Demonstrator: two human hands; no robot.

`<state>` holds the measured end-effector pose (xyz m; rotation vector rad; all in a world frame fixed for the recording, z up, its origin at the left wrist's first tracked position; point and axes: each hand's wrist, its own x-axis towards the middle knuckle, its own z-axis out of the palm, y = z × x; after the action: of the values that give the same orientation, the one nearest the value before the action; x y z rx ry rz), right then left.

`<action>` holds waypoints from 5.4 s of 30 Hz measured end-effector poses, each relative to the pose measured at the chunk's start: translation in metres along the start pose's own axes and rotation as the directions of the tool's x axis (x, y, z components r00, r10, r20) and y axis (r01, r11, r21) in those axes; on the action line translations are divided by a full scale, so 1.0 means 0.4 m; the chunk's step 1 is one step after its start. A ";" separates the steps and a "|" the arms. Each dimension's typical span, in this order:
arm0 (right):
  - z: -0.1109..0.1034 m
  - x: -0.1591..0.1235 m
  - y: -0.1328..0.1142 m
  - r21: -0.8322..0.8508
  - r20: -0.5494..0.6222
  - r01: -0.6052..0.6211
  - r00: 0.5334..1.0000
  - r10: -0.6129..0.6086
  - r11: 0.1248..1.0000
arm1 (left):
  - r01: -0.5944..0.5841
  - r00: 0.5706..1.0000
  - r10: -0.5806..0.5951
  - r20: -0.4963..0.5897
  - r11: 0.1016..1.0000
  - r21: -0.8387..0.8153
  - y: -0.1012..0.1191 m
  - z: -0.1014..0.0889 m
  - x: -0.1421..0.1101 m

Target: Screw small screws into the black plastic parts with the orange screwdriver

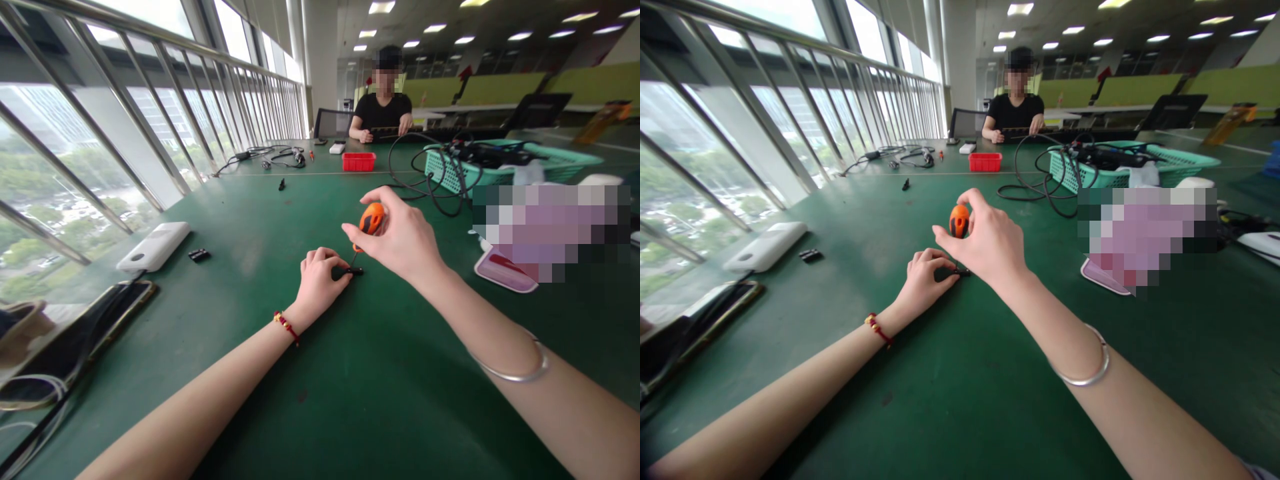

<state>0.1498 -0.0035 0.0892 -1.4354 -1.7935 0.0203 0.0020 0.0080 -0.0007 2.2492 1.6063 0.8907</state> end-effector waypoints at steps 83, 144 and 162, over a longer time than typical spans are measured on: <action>-0.017 0.030 -0.005 -0.056 0.028 -0.038 0.999 0.040 0.998 | 0.009 1.000 -0.009 0.024 1.000 -0.020 0.000 -0.004 0.002; -0.030 0.093 0.048 0.037 0.119 0.095 0.988 -0.099 0.995 | -0.034 0.991 0.039 0.129 0.999 -0.035 -0.028 -0.013 0.034; -0.030 0.084 0.031 0.019 0.162 0.066 0.984 -0.069 0.998 | -0.024 0.991 0.028 0.131 0.999 -0.034 -0.024 -0.013 0.033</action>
<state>0.1665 0.0227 0.1106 -1.3963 -1.9703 0.1179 -0.0057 0.0229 0.0029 2.2609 1.4984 0.7513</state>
